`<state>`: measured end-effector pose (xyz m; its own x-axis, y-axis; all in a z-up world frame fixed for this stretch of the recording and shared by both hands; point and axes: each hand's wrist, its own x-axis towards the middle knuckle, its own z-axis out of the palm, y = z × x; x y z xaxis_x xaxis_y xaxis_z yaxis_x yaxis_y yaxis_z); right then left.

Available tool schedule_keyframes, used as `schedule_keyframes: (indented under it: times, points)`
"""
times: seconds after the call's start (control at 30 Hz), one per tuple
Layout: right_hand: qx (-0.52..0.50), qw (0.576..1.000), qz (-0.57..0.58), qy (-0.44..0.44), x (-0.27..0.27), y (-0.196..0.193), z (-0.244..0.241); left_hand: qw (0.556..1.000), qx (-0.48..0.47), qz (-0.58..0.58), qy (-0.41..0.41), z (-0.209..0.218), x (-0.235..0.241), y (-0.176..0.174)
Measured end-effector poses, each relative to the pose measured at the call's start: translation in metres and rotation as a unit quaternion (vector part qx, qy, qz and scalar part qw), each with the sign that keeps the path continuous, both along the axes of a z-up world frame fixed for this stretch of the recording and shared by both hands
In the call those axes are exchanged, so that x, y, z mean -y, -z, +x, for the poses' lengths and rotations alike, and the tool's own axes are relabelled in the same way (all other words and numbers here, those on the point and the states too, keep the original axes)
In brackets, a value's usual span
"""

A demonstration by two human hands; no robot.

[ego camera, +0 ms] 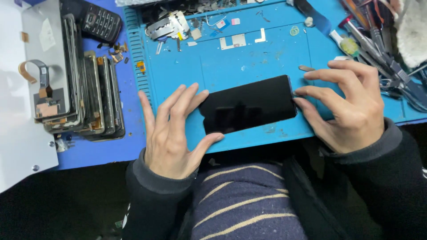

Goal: Repairing a smartphone screen by carefully applying adhesive or a screen protector at a workbench.

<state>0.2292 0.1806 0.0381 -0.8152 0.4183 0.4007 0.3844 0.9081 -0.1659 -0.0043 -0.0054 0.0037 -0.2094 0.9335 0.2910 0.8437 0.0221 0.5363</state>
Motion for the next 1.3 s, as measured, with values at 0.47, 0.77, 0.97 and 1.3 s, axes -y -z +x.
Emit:
schedule_keyframes:
  times: [0.47,0.77,0.97,1.3]
  points:
    - [-0.011,0.999,0.037,0.005,-0.005,-0.003,-0.006,0.997,-0.023,0.025,0.072,0.054,-0.052,-0.012]
    - [0.037,0.999,0.020,0.006,0.007,0.004,0.006,0.997,0.007,0.026,0.073,0.056,-0.058,0.001]
    - [0.088,0.994,0.063,0.026,0.006,0.004,-0.006,0.996,0.056,0.021,0.070,0.055,-0.058,-0.004]
    - [0.108,0.991,0.073,0.022,0.003,-0.002,-0.011,0.997,0.040,0.023,0.065,0.055,-0.057,0.003]
